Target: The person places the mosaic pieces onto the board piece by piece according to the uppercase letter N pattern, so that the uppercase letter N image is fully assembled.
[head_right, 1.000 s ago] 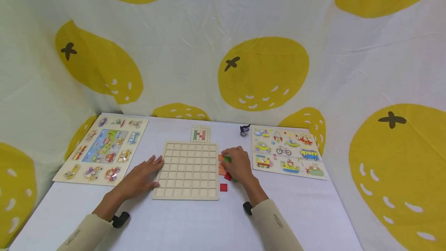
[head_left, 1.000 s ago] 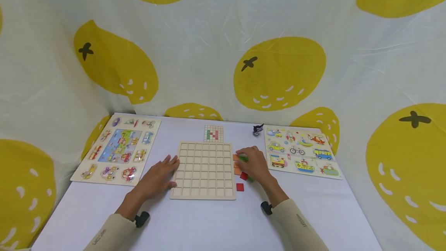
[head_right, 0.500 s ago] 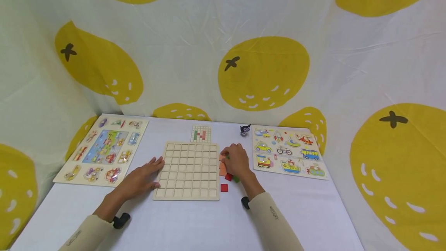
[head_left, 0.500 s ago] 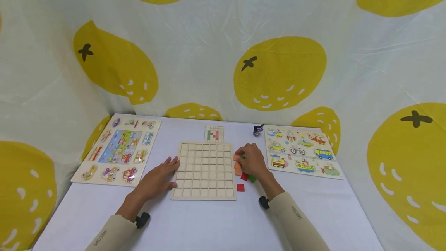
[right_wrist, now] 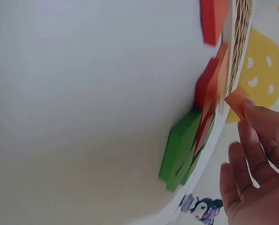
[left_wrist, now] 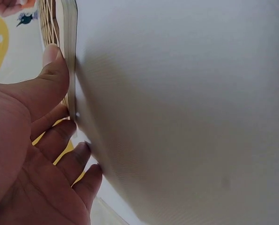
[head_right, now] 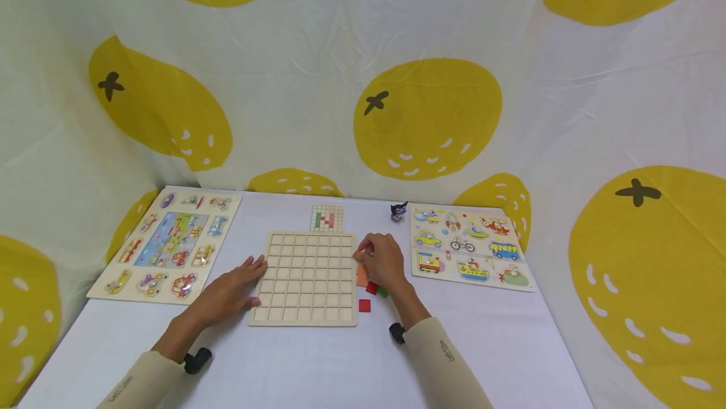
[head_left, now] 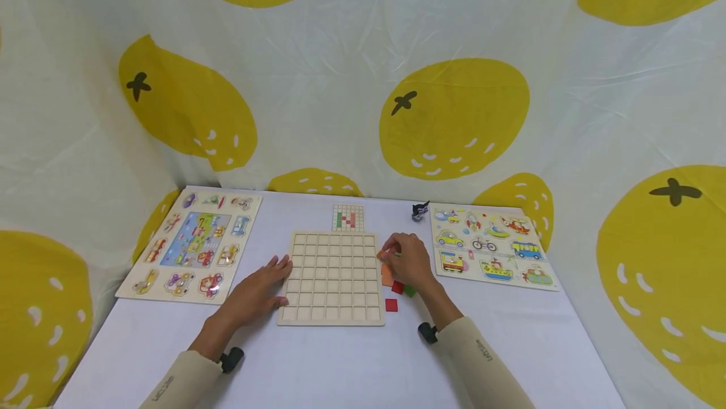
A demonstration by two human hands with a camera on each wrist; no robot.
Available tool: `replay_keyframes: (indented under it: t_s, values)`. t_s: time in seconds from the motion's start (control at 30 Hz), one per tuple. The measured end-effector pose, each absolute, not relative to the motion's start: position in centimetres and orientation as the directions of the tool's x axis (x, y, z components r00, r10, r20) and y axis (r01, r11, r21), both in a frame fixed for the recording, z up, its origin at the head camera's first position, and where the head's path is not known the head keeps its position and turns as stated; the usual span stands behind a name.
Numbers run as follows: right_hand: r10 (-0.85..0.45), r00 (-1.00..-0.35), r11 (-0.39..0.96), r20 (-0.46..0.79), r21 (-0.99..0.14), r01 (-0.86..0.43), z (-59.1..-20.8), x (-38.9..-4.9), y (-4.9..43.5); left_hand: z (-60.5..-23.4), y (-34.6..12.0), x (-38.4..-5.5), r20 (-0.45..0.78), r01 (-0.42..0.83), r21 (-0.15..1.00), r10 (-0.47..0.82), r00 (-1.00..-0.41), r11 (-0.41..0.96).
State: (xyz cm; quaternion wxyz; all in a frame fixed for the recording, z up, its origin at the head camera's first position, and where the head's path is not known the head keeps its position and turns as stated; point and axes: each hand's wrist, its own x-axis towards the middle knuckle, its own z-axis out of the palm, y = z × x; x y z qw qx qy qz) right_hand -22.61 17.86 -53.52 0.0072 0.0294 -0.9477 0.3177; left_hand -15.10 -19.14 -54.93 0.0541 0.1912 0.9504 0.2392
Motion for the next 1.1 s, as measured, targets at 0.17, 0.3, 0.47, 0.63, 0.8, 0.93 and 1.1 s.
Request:
replay_keyframes:
  t_s: [0.17,0.3,0.47,0.63,0.8,0.93,1.1]
  values:
    - [-0.063,-0.998,0.721,0.012,-0.691,-0.054,-53.5,-22.2,16.3,-55.0,-19.2,-15.2,-0.011,0.341,0.468,0.392,-0.92,0.815]
    - [-0.094,-0.996,0.679,0.0,-0.731,-0.064,-53.7,-22.0,14.9,-55.0,-19.2,-15.2,-0.015,0.34,0.471,0.393,-0.92,0.814]
    - [-0.125,-0.992,0.681,0.004,-0.727,-0.088,-53.9,-21.8,13.3,-55.1,-19.2,-15.2,-0.021,0.336,0.478,0.393,-0.919,0.811]
    - [-0.124,-0.992,0.703,-0.021,-0.707,-0.073,-53.8,-21.7,11.9,-55.1,-19.1,-15.2,-0.025,0.335,0.481,0.394,-0.919,0.81]
    - [-0.119,-0.992,0.746,-0.032,-0.663,-0.068,-53.9,-21.9,11.1,-55.2,-19.1,-15.2,-0.02,0.339,0.479,0.396,-0.918,0.809]
    - [-0.118,-0.992,0.768,-0.05,-0.638,-0.059,-53.8,-22.0,10.7,-55.2,-19.1,-15.2,-0.022,0.34,0.474,0.397,-0.918,0.812]
    - [-0.121,-0.991,0.774,-0.054,-0.63,-0.061,-53.7,-22.0,10.5,-54.9,-19.1,-15.1,-0.012,0.345,0.478,0.398,-0.917,0.808]
